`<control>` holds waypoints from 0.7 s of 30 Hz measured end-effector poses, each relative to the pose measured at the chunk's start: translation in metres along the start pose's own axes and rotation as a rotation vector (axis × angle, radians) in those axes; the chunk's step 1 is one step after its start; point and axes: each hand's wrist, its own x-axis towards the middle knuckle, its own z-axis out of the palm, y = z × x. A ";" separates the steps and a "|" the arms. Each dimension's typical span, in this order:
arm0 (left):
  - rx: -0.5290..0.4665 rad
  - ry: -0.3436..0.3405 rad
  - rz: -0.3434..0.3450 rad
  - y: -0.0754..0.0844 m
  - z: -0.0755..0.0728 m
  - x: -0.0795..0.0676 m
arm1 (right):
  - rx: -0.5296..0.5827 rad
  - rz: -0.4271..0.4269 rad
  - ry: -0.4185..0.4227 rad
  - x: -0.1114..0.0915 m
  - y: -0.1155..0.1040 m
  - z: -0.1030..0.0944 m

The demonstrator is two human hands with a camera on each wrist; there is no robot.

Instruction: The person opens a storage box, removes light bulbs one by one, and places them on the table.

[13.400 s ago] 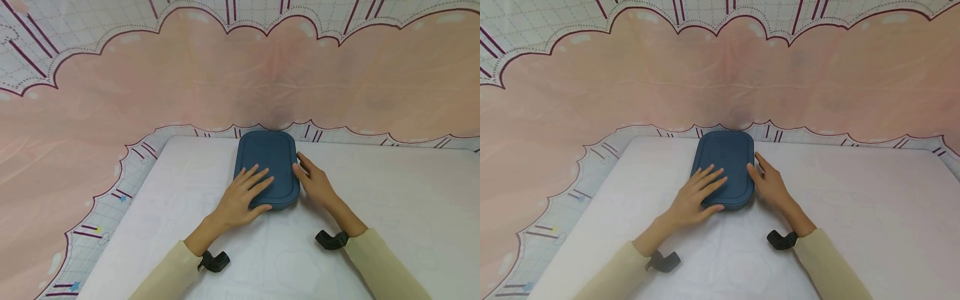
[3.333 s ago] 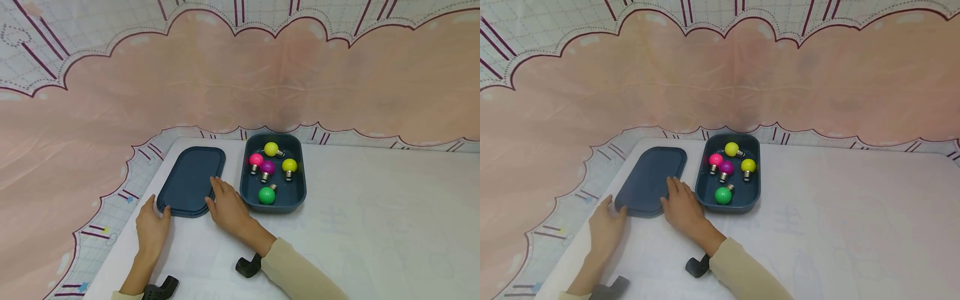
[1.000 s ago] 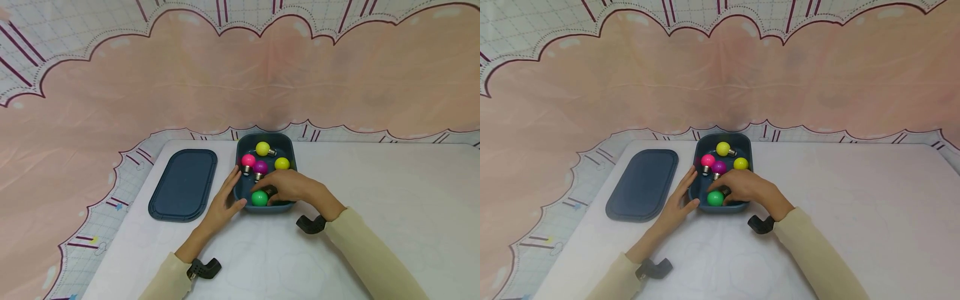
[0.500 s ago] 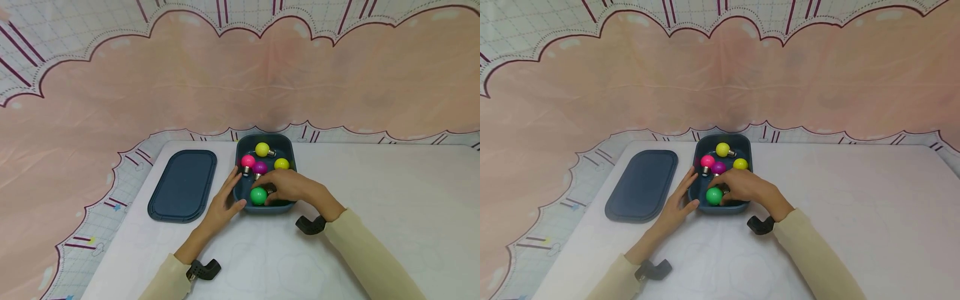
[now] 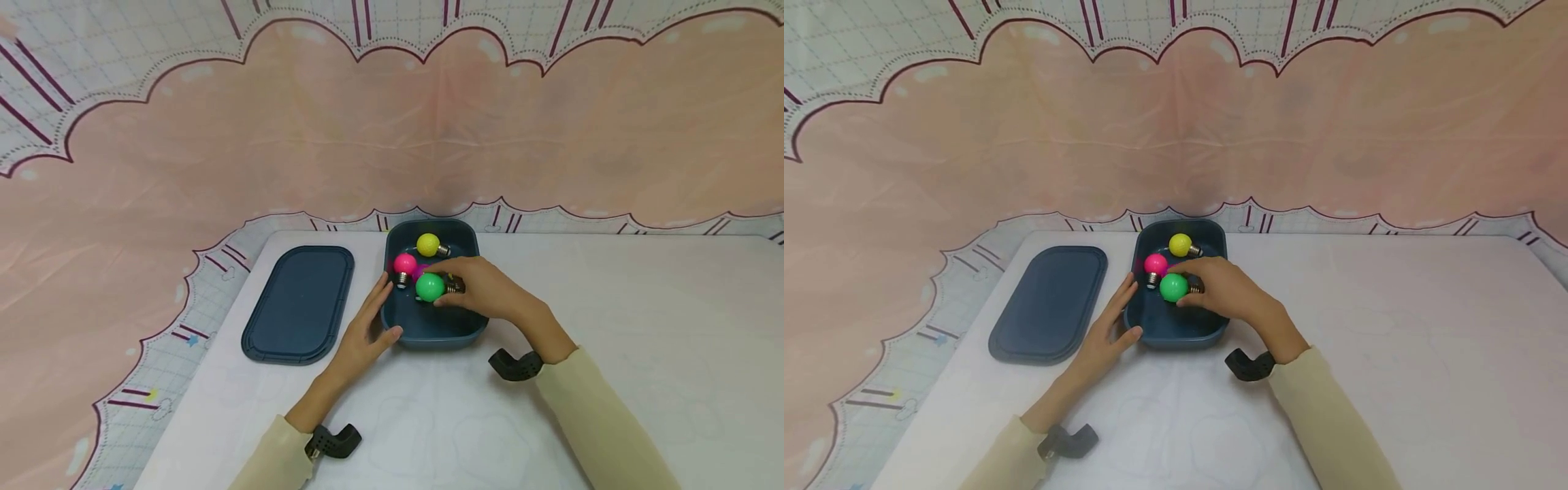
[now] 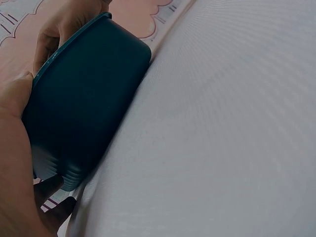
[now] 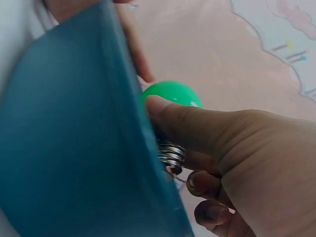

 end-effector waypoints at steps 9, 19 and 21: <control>0.029 0.004 -0.003 -0.003 0.001 0.002 | -0.040 0.050 0.210 -0.011 0.012 -0.023; 0.033 0.019 0.033 -0.043 0.007 -0.002 | -0.070 0.141 0.368 -0.024 0.025 -0.033; 0.021 0.017 0.045 -0.045 0.007 -0.002 | -0.081 0.148 0.398 -0.027 0.028 -0.035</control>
